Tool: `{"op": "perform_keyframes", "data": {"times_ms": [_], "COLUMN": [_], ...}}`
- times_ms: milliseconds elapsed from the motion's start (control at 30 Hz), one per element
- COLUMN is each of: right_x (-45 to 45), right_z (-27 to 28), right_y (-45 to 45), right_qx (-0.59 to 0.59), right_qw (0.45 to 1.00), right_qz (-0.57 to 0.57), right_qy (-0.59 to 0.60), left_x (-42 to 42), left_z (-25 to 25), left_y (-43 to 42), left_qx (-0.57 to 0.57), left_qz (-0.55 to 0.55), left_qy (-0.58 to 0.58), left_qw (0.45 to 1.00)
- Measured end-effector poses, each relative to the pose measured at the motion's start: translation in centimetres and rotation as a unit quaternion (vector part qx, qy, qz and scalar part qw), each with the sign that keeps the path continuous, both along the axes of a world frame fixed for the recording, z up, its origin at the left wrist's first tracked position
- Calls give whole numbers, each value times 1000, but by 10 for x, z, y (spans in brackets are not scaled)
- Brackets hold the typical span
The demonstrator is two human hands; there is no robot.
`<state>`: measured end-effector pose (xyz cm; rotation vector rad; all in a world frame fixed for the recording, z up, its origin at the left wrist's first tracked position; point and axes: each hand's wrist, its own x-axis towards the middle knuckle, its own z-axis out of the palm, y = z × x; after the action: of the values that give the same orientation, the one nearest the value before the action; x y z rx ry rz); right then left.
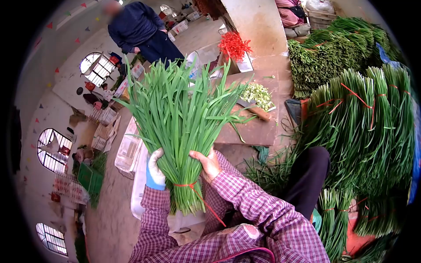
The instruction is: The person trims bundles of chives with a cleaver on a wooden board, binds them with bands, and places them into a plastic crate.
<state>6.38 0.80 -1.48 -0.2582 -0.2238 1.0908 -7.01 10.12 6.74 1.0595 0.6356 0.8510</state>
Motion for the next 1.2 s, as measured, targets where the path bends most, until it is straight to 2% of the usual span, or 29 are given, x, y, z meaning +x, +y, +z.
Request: {"op": "perform_keyframes", "data": {"times_ms": [133,167,200,333,400,433,467,567,733,800,900,1000,1067,1133,1200], "right_x": [10,16,24,38,42,43,42,45,14,10,5,7,18,39,59], "right_z": [-7,-8,0,26,36,41,44,15,-20,-23,-29,-37,-42,-29,-23], "right_y": [-6,-6,-8,-11,-12,-16,-18,-11,-4,-7,-11,-13,-13,-24,-33], "right_qx": [-14,13,8,-14,-77,-105,-82,-93,-51,-48,-56,-66,-71,-159,-196], "right_qw": [996,993,986,975,950,961,980,986,997,998,998,997,993,984,973], "right_qz": [58,57,38,-54,-112,-107,-107,-73,-59,-36,-13,-48,-96,-77,-119], "right_qy": [-60,-107,-161,-214,-280,-231,-145,-114,-5,7,2,-9,-12,-9,-2], "left_x": [-3,10,16,34,40,40,39,27,-1,-15,-25,-26,-35,-39,-40], "left_z": [-10,7,15,21,12,10,8,7,7,-3,-18,-31,-47,-59,-67], "left_y": [2,-19,-30,-51,-55,-55,-56,-46,-32,-22,-20,-22,-14,-10,-6], "left_qx": [58,118,176,205,229,220,211,162,138,77,84,85,39,8,-21], "left_qz": [31,38,44,18,25,27,30,29,38,17,26,24,-3,-4,-6], "left_qy": [29,42,55,98,110,102,95,44,50,63,50,31,17,14,11], "left_qw": [997,991,982,974,967,970,972,985,988,995,995,996,999,1000,1000]}}
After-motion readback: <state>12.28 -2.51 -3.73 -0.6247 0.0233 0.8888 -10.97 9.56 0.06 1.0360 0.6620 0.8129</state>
